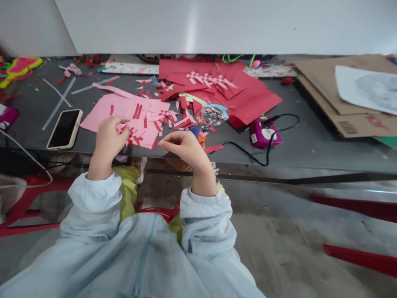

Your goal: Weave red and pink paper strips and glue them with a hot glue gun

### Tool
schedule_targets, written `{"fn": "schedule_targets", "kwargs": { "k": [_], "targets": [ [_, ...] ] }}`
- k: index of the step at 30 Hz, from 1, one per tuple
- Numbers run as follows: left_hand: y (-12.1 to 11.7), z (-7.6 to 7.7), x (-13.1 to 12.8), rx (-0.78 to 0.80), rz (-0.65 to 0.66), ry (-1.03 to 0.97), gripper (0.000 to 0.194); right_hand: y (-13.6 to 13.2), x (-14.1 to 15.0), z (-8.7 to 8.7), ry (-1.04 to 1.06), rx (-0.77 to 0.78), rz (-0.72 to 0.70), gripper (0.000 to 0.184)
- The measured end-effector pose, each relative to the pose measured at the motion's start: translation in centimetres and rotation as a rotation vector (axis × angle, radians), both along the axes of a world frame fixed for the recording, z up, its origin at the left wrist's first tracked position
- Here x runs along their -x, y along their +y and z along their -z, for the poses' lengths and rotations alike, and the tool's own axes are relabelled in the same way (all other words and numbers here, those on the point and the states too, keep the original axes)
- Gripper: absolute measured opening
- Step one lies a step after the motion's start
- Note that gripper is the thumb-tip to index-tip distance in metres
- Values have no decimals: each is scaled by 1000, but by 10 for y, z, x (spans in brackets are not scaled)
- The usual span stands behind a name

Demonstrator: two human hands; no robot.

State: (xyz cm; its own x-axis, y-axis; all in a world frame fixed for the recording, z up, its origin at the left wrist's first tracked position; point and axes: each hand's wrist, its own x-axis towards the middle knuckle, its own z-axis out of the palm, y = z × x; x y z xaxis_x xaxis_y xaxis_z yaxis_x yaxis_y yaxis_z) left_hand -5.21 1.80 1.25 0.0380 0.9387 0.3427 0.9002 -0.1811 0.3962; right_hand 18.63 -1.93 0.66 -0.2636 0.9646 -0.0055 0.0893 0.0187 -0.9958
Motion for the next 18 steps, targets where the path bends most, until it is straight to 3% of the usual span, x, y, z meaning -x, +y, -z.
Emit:
{"fn": "schedule_targets", "kwargs": {
  "k": [4, 7, 12, 18],
  "targets": [
    [32, -36, -35, 138, 320, 277, 35, 2, -7, -3, 102, 28, 7, 30],
    [68, -46, -57, 243, 466, 389, 39, 3, -11, -2, 153, 25, 14, 31],
    [111, -35, -72, 339, 480, 646, 48, 7, -15, -1, 195, 2, 0, 33],
    [130, -22, -75, 383, 516, 697, 52, 10, -18, -1, 209, -1, -4, 33]
  ]
}}
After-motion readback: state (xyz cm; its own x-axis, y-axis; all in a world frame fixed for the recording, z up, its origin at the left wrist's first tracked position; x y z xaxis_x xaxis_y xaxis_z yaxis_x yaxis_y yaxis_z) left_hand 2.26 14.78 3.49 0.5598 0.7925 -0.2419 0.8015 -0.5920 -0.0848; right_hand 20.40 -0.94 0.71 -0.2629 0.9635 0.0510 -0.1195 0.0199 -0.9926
